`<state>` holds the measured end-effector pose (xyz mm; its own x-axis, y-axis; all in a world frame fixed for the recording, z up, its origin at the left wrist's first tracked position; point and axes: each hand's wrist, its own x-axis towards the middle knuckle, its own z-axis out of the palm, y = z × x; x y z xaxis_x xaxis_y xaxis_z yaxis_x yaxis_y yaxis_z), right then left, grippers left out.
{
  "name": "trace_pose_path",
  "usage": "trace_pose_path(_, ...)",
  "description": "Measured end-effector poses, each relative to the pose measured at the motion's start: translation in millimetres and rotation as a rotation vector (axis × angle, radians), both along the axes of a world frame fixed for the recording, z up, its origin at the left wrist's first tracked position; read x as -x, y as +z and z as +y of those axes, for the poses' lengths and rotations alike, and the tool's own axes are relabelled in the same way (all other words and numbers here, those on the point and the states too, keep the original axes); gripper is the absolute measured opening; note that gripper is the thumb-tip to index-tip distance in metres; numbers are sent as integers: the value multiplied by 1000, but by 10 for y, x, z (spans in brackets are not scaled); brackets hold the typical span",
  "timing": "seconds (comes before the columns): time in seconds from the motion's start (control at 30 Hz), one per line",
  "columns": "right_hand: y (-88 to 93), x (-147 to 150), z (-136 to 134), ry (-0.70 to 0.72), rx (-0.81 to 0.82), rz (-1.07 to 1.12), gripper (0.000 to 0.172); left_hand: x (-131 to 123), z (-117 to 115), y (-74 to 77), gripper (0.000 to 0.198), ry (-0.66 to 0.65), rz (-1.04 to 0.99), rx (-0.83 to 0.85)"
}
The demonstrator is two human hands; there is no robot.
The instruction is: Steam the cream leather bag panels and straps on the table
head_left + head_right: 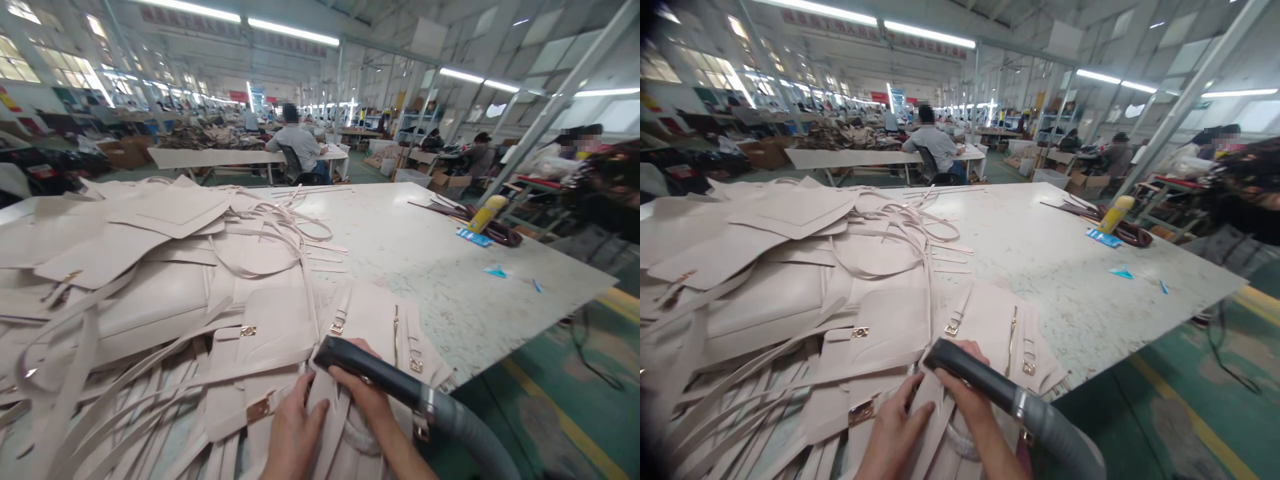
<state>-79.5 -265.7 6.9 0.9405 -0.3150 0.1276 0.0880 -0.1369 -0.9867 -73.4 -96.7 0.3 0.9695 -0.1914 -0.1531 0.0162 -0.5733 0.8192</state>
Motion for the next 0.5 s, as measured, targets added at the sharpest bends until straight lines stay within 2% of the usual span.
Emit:
trace_pose_path(0.07,88,-116,178,-50,14,-63,32,-58,-17,34,51,-15,-3,-46)
trace_pose_path(0.13,185,-132,333,-66,-1,-106,36,-110,-28,68,40,-51,-11,-60)
trace_pose_path(0.2,268,-50,436,-67,-23,-164,37,-148,-29,121,25,-82,-27,-49)
trace_pose_path(0.27,313,114,440,-126,-33,-248,34,-172,-14,216,24,-98,-75,-39)
trace_pose_path(0.37,257,474,199,-268,32,-283,30,-218,36,425,26,-90,-224,-47)
trace_pose_path(0.4,199,610,62,-238,53,-184,34,-246,60,492,25,-77,-261,-56)
trace_pose_path(0.43,123,744,-91,-268,48,-122,37,-282,84,548,24,-59,-275,-68)
trace_pose_path(0.5,-60,986,-401,-409,-24,28,43,-379,133,608,22,-20,-259,-97)
